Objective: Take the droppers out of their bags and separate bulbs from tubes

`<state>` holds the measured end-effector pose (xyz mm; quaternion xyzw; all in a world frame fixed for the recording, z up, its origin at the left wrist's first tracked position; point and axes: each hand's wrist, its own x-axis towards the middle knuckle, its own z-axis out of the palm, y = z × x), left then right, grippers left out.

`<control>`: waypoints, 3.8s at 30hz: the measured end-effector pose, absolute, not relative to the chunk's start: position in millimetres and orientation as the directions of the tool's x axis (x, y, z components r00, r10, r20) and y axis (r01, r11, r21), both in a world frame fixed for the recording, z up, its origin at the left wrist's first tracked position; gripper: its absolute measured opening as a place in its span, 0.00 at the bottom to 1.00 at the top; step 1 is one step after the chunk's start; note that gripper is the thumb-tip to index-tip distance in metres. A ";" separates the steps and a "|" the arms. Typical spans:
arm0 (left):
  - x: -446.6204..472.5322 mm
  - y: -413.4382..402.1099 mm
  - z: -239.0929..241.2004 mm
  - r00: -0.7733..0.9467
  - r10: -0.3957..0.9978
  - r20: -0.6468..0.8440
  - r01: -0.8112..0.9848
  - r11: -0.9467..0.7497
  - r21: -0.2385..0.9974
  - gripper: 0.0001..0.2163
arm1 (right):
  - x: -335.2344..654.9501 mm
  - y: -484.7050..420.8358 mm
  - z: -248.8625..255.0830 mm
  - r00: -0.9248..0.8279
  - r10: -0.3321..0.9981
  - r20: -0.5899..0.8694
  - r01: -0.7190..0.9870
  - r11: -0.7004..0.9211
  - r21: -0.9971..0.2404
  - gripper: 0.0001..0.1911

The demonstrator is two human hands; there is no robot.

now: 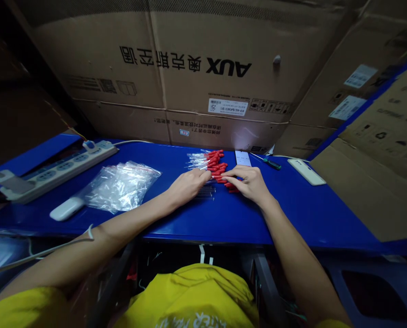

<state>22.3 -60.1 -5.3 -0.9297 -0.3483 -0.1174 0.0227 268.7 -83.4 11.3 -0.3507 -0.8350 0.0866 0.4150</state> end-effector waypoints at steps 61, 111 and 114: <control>-3.0 -60.0 -5.4 0.595 0.607 0.527 0.625 -0.762 0.172 0.15 | 290.6 -72.2 -8.1 -0.297 0.800 0.522 0.687 0.558 -0.465 0.08; -25.3 -42.6 -4.3 0.618 0.681 0.393 0.698 -0.705 0.124 0.17 | 308.9 -65.4 -6.1 -0.119 0.748 0.653 0.658 0.552 -0.512 0.12; -14.8 -48.5 -8.6 0.679 0.634 0.370 0.644 -0.757 0.114 0.17 | 297.5 -66.3 -11.3 -0.223 0.778 0.588 0.697 0.549 -0.461 0.11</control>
